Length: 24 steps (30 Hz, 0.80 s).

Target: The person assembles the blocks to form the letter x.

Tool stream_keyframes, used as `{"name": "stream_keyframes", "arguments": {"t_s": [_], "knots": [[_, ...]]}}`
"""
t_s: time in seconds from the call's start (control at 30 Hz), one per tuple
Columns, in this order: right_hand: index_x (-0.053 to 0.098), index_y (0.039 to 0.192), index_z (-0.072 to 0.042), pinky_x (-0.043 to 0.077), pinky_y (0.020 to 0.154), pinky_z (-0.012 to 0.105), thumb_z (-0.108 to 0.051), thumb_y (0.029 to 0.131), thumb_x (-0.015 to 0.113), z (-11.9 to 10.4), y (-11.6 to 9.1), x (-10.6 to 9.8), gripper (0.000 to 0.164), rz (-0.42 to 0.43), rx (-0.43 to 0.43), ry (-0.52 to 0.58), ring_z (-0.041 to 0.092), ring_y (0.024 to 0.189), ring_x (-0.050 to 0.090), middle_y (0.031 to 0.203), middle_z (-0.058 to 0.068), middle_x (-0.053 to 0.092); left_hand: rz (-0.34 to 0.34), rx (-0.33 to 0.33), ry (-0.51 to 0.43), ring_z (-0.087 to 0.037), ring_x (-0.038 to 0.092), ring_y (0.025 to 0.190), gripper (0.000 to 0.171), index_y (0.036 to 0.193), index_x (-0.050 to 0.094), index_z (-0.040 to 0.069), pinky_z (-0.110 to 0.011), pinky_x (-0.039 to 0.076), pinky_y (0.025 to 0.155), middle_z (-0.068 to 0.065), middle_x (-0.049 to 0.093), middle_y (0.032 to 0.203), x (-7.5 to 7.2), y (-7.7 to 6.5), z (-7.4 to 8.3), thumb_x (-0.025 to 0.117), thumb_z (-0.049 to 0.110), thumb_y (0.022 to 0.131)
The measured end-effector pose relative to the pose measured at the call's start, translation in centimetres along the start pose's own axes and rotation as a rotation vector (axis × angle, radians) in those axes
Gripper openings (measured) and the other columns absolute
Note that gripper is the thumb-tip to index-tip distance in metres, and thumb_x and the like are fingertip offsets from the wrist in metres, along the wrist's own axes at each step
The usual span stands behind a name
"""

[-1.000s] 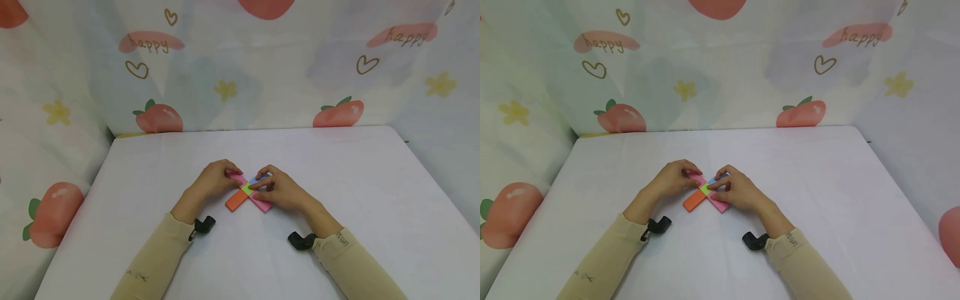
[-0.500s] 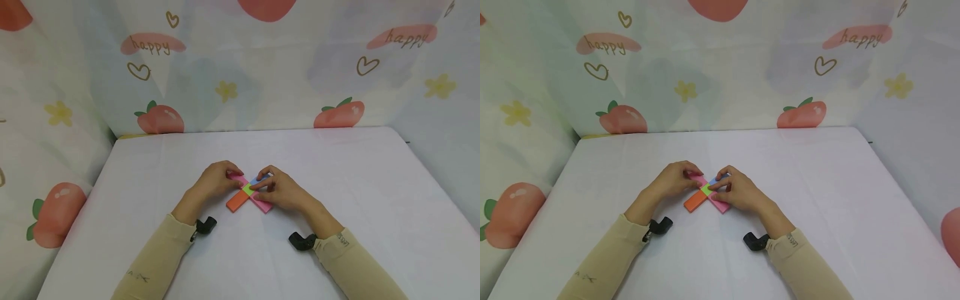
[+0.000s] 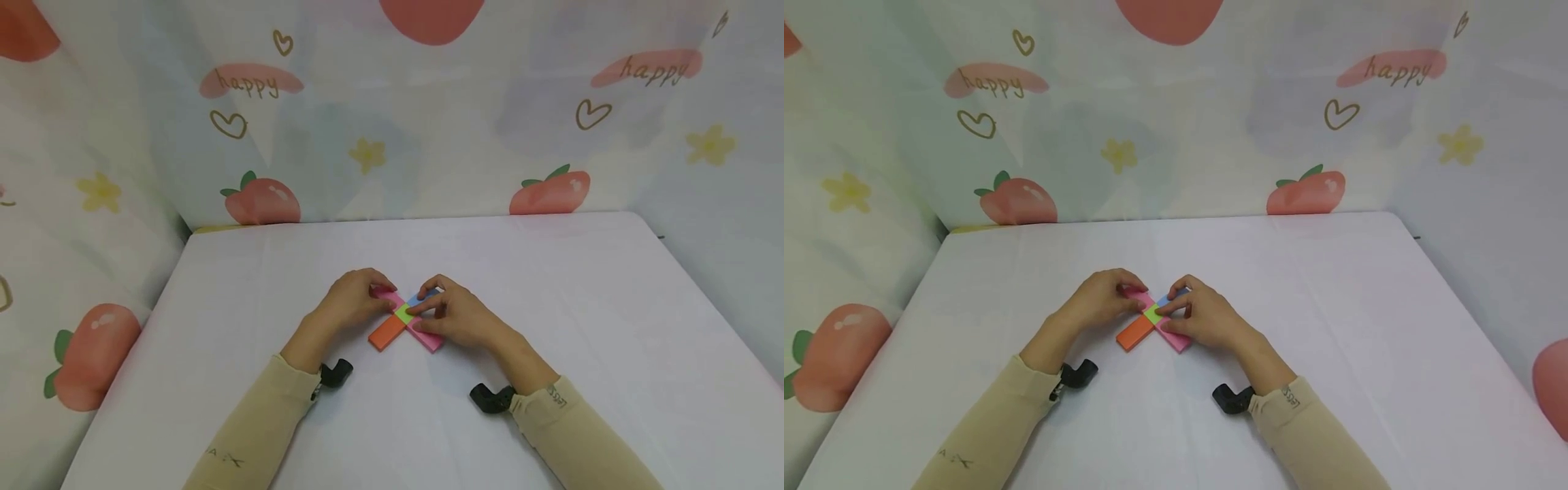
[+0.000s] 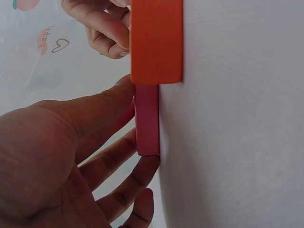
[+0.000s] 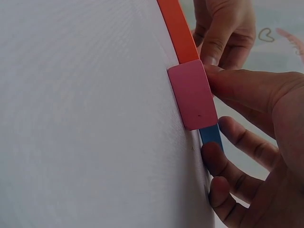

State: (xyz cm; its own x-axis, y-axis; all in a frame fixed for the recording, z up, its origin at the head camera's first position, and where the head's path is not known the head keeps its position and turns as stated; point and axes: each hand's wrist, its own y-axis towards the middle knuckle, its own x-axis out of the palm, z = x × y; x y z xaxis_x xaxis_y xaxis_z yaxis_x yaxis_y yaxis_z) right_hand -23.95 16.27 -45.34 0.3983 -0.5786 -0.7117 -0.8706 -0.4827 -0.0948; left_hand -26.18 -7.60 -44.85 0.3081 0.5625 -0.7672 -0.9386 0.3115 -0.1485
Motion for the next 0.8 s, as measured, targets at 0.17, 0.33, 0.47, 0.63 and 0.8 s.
{"name": "stream_keyframes", "arguments": {"t_s": [0.17,0.33,0.47,0.63,0.8], "knots": [[0.083,0.11,-0.027,0.046,0.082,0.033,-0.03,0.089,0.083,0.1,-0.03,0.11,0.021,0.002,0.008,-0.007,0.013,0.093,0.057,0.129,-0.005,0.055,0.0,0.0,0.009,-0.016,0.06,0.099,0.029,0.119,0.078,0.028,-0.037,0.051,0.088,0.006,0.071,0.113,0.01,-0.04,0.01,0.081,0.032,0.091],[0.082,0.11,-0.028,0.046,0.081,0.033,-0.03,0.089,0.083,0.09,-0.18,0.39,0.021,0.004,0.019,-0.003,0.013,0.093,0.058,0.129,-0.006,0.055,-0.003,-0.005,0.002,-0.017,0.06,0.099,0.028,0.118,0.077,0.029,-0.037,0.05,0.088,0.007,0.071,0.111,0.17,-0.15,-0.27,0.081,0.033,0.091],[0.082,0.11,-0.028,0.046,0.08,0.032,-0.031,0.089,0.083,-0.01,-0.32,0.68,0.021,-0.008,0.011,0.002,0.013,0.091,0.058,0.129,-0.006,0.055,-0.007,-0.024,0.007,-0.017,0.06,0.101,0.028,0.118,0.078,0.029,-0.038,0.05,0.09,0.007,0.071,0.114,0.39,-0.42,-0.47,0.081,0.032,0.091],[0.082,0.108,-0.03,0.047,0.079,0.031,-0.032,0.089,0.083,-0.27,-0.27,0.63,0.02,-0.002,0.007,-0.022,0.012,0.091,0.058,0.129,-0.008,0.055,0.007,-0.014,0.009,-0.017,0.061,0.101,0.027,0.117,0.078,0.029,-0.039,0.051,0.091,0.007,0.071,0.115,0.21,-0.58,-0.35,0.082,0.031,0.09],[0.082,0.108,-0.029,0.046,0.078,0.031,-0.031,0.089,0.083,-0.44,-0.34,-0.07,0.02,0.016,-0.001,-0.051,0.012,0.09,0.057,0.128,-0.008,0.055,0.002,0.022,0.0,-0.018,0.06,0.102,0.026,0.117,0.077,0.028,-0.04,0.051,0.09,0.007,0.07,0.115,-0.12,-0.21,0.14,0.081,0.029,0.091]]}}
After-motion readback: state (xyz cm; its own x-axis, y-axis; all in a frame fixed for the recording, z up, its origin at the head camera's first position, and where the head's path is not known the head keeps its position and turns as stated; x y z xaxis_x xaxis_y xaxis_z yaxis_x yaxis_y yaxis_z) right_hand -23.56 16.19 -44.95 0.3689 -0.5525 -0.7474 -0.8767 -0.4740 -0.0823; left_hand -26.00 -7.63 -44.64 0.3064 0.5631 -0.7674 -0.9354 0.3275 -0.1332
